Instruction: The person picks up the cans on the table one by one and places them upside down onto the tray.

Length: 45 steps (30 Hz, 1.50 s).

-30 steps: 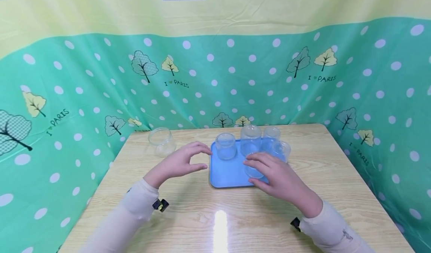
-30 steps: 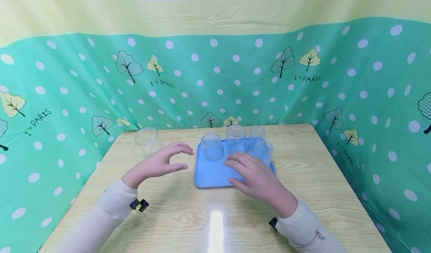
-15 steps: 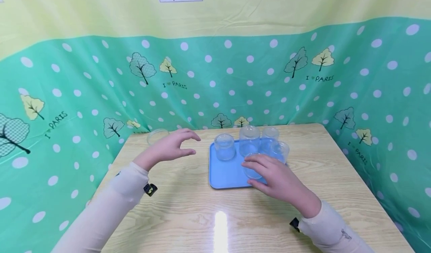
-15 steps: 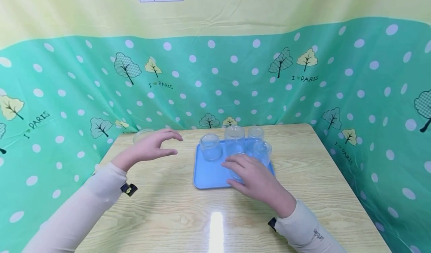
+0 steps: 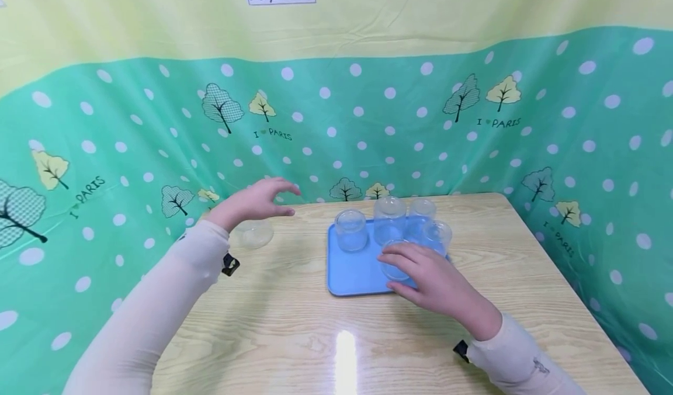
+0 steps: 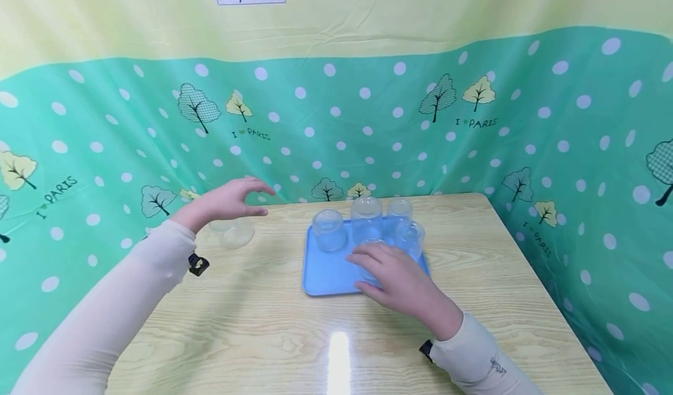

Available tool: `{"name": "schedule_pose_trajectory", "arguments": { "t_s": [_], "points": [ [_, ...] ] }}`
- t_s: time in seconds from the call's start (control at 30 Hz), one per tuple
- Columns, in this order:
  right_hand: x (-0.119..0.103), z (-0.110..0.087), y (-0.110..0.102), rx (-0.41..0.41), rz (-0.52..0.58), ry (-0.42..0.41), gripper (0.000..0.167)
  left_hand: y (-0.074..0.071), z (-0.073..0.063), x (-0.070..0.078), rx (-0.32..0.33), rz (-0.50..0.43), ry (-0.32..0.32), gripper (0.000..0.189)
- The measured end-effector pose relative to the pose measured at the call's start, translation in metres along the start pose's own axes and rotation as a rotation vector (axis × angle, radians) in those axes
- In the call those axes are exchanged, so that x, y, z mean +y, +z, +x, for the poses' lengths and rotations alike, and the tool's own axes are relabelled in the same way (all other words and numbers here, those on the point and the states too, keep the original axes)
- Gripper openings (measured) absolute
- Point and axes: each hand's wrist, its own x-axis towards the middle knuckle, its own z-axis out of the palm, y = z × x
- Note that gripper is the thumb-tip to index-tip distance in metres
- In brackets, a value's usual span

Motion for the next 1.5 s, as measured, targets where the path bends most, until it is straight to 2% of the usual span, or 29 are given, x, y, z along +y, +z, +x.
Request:
{"name": "schedule_pose_trajectory", "arguments": {
  "t_s": [0.27,0.5,0.67,0.77,0.93,1.17,1.3,1.5],
  "points": [
    [-0.002,0.002,-0.002,-0.013,-0.008,0.006,0.051,-0.008,-0.002,-0.027,0.005,-0.022,-0.057,0.056],
    [-0.003,0.002,0.0,-0.009,-0.012,-0.009,0.053,-0.013,-0.007,-0.049,-0.02,-0.037,-0.112,0.061],
    [-0.004,0.001,0.001,-0.018,-0.019,0.003,0.053,-0.008,-0.011,-0.069,-0.074,-0.012,-0.164,0.064],
    [-0.005,0.001,0.001,-0.026,-0.018,0.008,0.054,-0.004,-0.015,-0.08,-0.1,-0.01,-0.167,0.064],
    [-0.004,0.001,0.0,-0.034,-0.024,0.01,0.054,0.0,-0.02,-0.094,-0.081,-0.039,-0.194,0.059],
    [-0.004,0.0,0.0,-0.051,-0.03,0.021,0.052,0.002,-0.022,-0.099,-0.097,-0.049,-0.258,0.062],
    [-0.004,-0.001,0.0,-0.054,-0.028,0.021,0.053,0.005,-0.019,-0.098,-0.125,-0.036,-0.265,0.063],
    [-0.004,-0.002,0.002,-0.06,-0.022,0.016,0.051,0.01,-0.015,-0.1,-0.132,-0.031,-0.279,0.066]
  ]
}}
